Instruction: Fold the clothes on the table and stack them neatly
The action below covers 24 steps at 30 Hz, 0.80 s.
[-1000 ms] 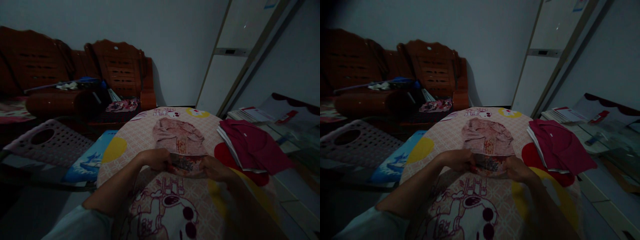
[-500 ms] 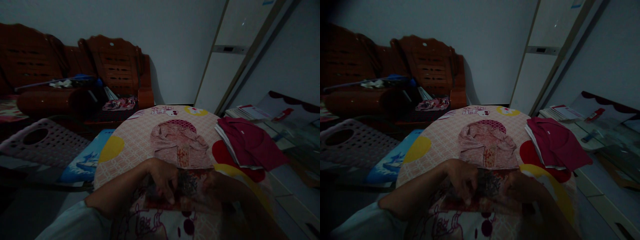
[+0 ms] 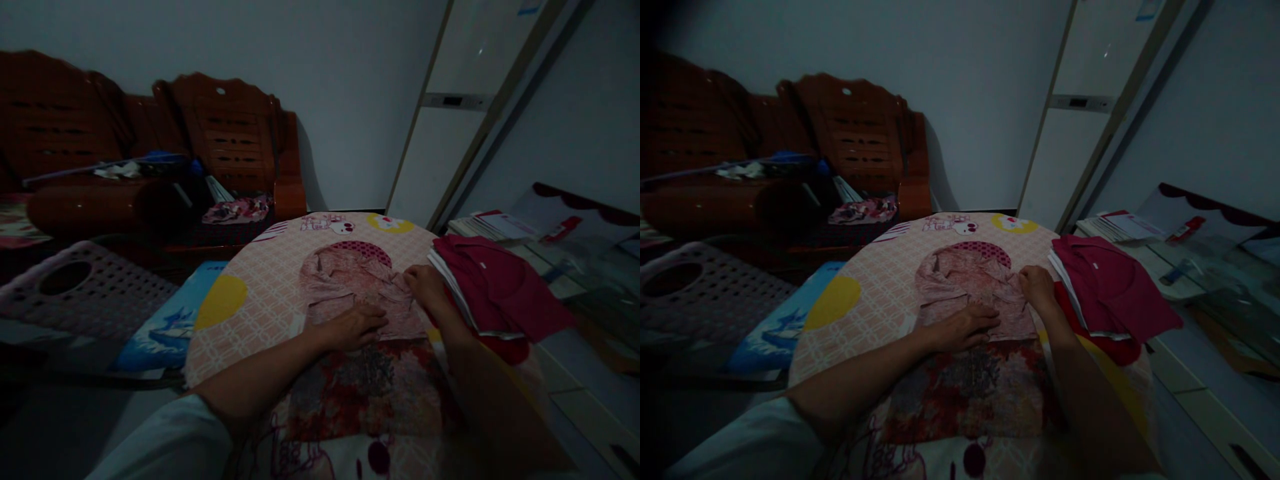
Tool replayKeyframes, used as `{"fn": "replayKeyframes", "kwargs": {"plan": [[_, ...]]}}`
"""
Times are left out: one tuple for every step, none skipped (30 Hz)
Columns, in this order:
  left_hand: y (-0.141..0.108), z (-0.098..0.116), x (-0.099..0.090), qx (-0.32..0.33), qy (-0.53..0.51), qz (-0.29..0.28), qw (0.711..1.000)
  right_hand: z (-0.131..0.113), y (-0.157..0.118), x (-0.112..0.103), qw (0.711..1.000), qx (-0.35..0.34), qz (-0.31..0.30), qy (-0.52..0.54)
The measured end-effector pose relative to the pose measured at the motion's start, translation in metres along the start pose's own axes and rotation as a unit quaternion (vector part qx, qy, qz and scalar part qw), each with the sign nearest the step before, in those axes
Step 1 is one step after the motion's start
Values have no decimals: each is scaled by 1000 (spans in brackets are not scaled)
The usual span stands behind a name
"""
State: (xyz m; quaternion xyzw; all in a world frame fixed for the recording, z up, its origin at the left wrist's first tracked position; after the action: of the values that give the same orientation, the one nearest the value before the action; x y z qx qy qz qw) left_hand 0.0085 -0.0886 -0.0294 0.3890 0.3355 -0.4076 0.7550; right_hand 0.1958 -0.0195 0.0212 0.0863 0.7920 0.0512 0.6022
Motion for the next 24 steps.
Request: {"fn": "replayKeyframes", "kwargs": {"plan": [[0,-2,3,2,7,-3,1000,1,6,5,999,20,1,-31],[-1,-3,4,3,11,-6,1000,3,11,10,998,38,-5,-55],[-1,-4,5,3,13,-8,1000,4,16,15,996,53,-16,-73],[-2,-4,5,2,15,-10,1000,6,20,20,994,70,-30,-83],[-2,-5,5,0,17,-11,1000,8,23,24,991,88,-43,-88],[-2,-5,5,-1,20,-12,1000,10,26,26,989,104,-53,-89],[-2,-4,4,-1,24,-12,1000,12,29,27,988,116,-58,-87],[-2,-4,4,-2,27,-12,1000,14,31,28,987,123,-58,-83],[-2,-3,4,-2,29,-12,999,16,34,28,987,129,-55,-80],[-2,-3,4,-1,31,-13,999,19,35,26,986,136,-47,-79],[-2,-2,4,0,33,-13,999,23,37,25,986,144,-34,-82],[-2,-2,4,1,34,-13,999,27,37,23,984,155,-18,-89],[-2,-2,4,2,35,-11,999,33,37,21,982,166,1,-95],[-2,-3,5,5,36,-11,999,38,37,19,980,173,19,-100],[-1,-3,5,7,36,-10,999,42,37,18,979,175,37,-102],[-1,-3,5,10,37,-10,999,46,37,17,979,171,49,-102],[-1,-3,5,11,37,-11,999,48,37,17,979,164,58,-102],[-1,-3,6,12,37,-12,999,50,36,18,980,158,63,-104],[-1,-3,6,11,37,-13,999,51,36,18,980,154,66,-109],[-1,-3,5,8,37,-13,999,51,37,18,979,155,68,-117],[-1,-3,5,5,37,-13,999,50,38,18,977,157,70,-126],[-1,-2,5,3,38,-13,999,47,40,18,976,156,71,-134],[-1,-2,5,1,38,-14,999,44,43,19,976,149,70,-140],[-2,-1,5,0,38,-15,999,39,47,21,979,132,68,-143]]}}
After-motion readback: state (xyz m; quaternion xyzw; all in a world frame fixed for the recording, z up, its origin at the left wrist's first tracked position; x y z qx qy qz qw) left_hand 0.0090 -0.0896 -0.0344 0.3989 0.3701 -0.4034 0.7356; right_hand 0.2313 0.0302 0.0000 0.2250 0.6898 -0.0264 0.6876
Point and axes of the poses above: each hand's wrist, its own y-axis towards the middle knuckle, its own x-axis out of the palm, z = x × y, the point moved 6 cm from there along y, towards the middle knuckle, and after that the axes turned 1 degree about x, right-handed, at the moved point
